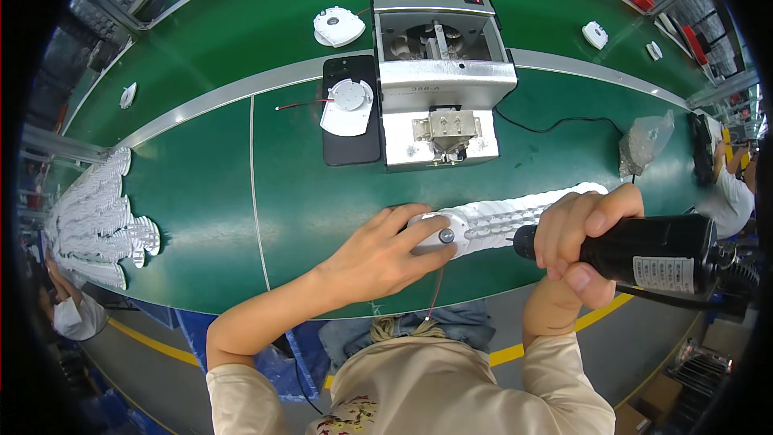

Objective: The person assembles components by positioning plastic covers onto base pieces, driving screws into them using an electric screwdriver, and setting the completed units onto the conveyor belt.

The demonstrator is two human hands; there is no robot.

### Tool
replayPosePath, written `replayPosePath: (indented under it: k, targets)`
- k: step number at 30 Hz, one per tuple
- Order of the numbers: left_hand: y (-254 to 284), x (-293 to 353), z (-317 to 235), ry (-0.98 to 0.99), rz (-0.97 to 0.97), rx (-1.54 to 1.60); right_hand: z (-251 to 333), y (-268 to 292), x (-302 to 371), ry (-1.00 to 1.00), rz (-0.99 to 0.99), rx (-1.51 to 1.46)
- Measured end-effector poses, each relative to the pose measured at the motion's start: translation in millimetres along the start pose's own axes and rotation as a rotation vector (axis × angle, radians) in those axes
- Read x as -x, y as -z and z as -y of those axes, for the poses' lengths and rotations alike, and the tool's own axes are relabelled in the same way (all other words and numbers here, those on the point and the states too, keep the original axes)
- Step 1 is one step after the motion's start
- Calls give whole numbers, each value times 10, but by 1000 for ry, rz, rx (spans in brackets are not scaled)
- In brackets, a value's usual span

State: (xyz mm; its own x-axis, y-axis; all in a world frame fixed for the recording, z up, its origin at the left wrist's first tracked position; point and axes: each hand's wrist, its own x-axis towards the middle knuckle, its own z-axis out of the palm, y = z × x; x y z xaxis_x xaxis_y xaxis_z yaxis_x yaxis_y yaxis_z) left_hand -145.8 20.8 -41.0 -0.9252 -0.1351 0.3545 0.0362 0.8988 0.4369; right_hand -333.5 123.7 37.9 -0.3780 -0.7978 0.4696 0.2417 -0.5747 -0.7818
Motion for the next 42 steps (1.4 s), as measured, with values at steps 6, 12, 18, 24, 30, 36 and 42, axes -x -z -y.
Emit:
replayPosePath:
  k: [6,12,18,24,30,36,42]
  targets:
    - [-38,-29,7,-31,-41,-17,-91,141,-78,53,241,37]
    - [-14,-54,-17,2,-41,-3,-77,108,-113,51,255,75]
    - [-27,-86,16,3,-41,65,-103,-65,-333,103,192,-39]
    - [-76,-23,42,37,-61,144,-332,-293,-743,170,0,200]
    - [-106,55,76,14,-79,159,-421,-363,-844,151,-47,159]
    - [-137,39,74,-11,-120,155,-506,-371,-897,78,4,344]
    - [-219,49,107,12,-147,184,-462,-449,-744,5,25,238]
